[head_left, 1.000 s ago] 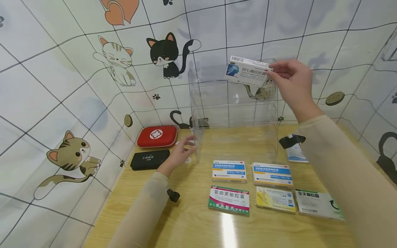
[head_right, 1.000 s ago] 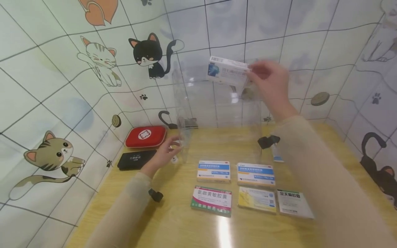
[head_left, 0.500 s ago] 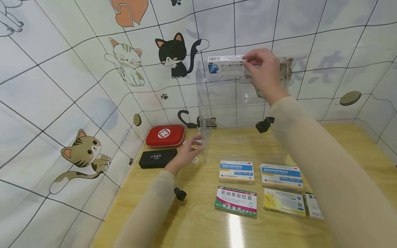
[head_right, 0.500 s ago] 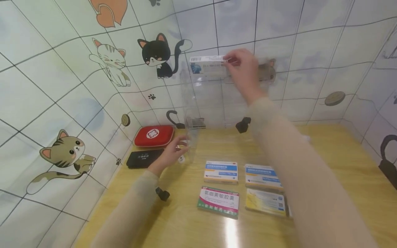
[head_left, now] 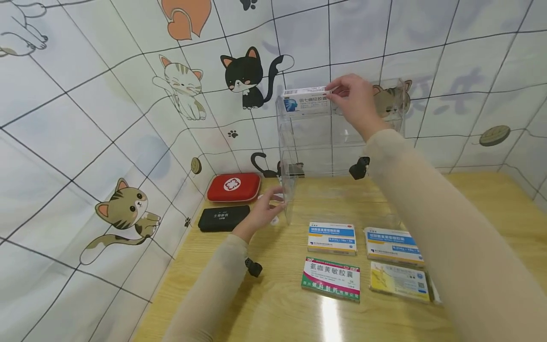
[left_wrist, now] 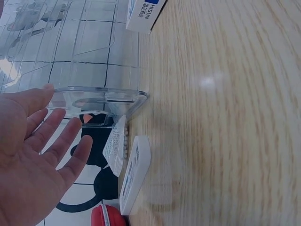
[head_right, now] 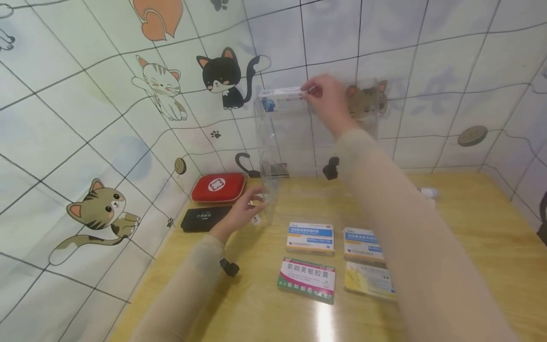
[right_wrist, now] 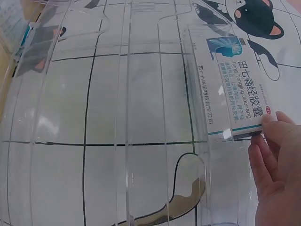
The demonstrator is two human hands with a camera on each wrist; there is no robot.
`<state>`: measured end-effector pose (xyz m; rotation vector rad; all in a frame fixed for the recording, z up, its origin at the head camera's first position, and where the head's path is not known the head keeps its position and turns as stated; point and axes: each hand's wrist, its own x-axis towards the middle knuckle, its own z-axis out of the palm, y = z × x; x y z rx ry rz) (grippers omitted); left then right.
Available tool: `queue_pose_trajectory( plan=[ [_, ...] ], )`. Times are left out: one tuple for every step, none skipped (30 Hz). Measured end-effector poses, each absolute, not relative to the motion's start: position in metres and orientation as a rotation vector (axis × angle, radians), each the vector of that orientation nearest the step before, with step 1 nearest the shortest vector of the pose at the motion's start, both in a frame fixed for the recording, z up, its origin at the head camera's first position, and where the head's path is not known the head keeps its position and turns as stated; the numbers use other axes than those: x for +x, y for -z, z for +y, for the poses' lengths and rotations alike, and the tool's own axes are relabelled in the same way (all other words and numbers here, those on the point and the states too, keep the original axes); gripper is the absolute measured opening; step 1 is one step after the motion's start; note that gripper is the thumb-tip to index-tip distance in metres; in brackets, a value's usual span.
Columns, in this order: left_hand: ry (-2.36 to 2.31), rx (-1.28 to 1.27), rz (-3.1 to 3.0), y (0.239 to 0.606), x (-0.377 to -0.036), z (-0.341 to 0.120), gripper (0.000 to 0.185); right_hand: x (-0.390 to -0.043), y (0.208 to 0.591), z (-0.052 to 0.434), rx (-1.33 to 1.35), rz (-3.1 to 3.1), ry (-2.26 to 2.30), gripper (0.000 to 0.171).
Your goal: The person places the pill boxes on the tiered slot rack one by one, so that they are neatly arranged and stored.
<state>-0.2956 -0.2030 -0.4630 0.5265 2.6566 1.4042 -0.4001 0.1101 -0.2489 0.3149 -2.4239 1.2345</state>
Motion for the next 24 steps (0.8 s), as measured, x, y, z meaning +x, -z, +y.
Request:
queue_pose_trajectory(
  plan=[
    [-1.403,0.533,2.655,0.464,-0.296,-0.202,0.051,-0.399,0.25,0.112,0.32,-2.437,-1.226,0.027],
    [-1.403,0.54,2.654,0.465,-0.296,-0.202,0.051,-0.398,0.252,0.114,0.331,-2.445,-1.229,0.028],
    [-1.406,0.546,2.651,0.466,-0.296,-0.201,0.051,-0.397,0.253,0.116,0.343,-2.456,-1.243,0.029],
    [-1.411,0.548,2.647,0.467,-0.296,-0.201,0.051,-0.395,0.254,0.119,0.353,-2.474,-1.257,0.032],
    [-1.419,0.549,2.642,0.468,-0.295,-0.201,0.051,-0.392,0.254,0.121,0.367,-2.489,-1.273,0.034],
    [-1.424,0.551,2.637,0.468,-0.295,-0.202,0.051,-0.389,0.256,0.123,0.382,-2.503,-1.283,0.037],
    [-1.429,0.546,2.633,0.469,-0.294,-0.202,0.05,-0.385,0.257,0.125,0.4,-2.509,-1.302,0.039],
    [-1.436,0.545,2.628,0.469,-0.294,-0.203,0.051,-0.381,0.258,0.126,0.416,-2.506,-1.319,0.041],
    [-1.44,0.539,2.627,0.47,-0.293,-0.203,0.051,-0.376,0.261,0.128,0.437,-2.49,-1.339,0.043],
    [-1.447,0.535,2.622,0.47,-0.293,-0.204,0.051,-0.37,0.264,0.131,0.457,-2.471,-1.342,0.044],
    [-1.452,0.531,2.619,0.47,-0.292,-0.204,0.051,-0.364,0.267,0.134,0.483,-2.443,-1.344,0.043],
    [-1.454,0.529,2.617,0.469,-0.292,-0.204,0.051,-0.356,0.272,0.138,0.502,-2.419,-1.343,0.042],
    [-1.456,0.526,2.613,0.469,-0.292,-0.204,0.051,-0.347,0.277,0.143,0.519,-2.405,-1.333,0.04],
    [-1.457,0.526,2.61,0.469,-0.292,-0.203,0.051,-0.338,0.283,0.148,0.529,-2.399,-1.304,0.039],
    [-1.457,0.524,2.606,0.468,-0.292,-0.203,0.051,-0.328,0.289,0.155,0.534,-2.399,-1.279,0.037],
    [-1.458,0.525,2.604,0.468,-0.292,-0.203,0.051,-0.319,0.296,0.162,0.534,-2.402,-1.263,0.035],
    [-1.458,0.53,2.606,0.467,-0.292,-0.202,0.051,-0.309,0.304,0.169,0.532,-2.408,-1.256,0.034],
    [-1.459,0.535,2.607,0.467,-0.292,-0.202,0.051,-0.3,0.311,0.177,0.524,-2.425,-1.244,0.033],
    [-1.457,0.539,2.611,0.466,-0.292,-0.202,0.051,-0.291,0.319,0.184,0.515,-2.444,-1.229,0.033],
    [-1.456,0.543,2.615,0.466,-0.292,-0.202,0.052,-0.283,0.327,0.191,0.499,-2.462,-1.22,0.033],
    [-1.452,0.545,2.62,0.466,-0.292,-0.202,0.052,-0.275,0.334,0.198,0.483,-2.478,-1.23,0.034],
    [-1.444,0.546,2.629,0.465,-0.293,-0.202,0.052,-0.268,0.342,0.205,0.47,-2.491,-1.237,0.034],
    [-1.441,0.549,2.633,0.465,-0.293,-0.203,0.052,-0.261,0.349,0.211,0.453,-2.508,-1.227,0.034],
    [-1.435,0.547,2.639,0.466,-0.294,-0.204,0.052,-0.255,0.356,0.218,0.438,-2.527,-1.212,0.034]
  ],
)
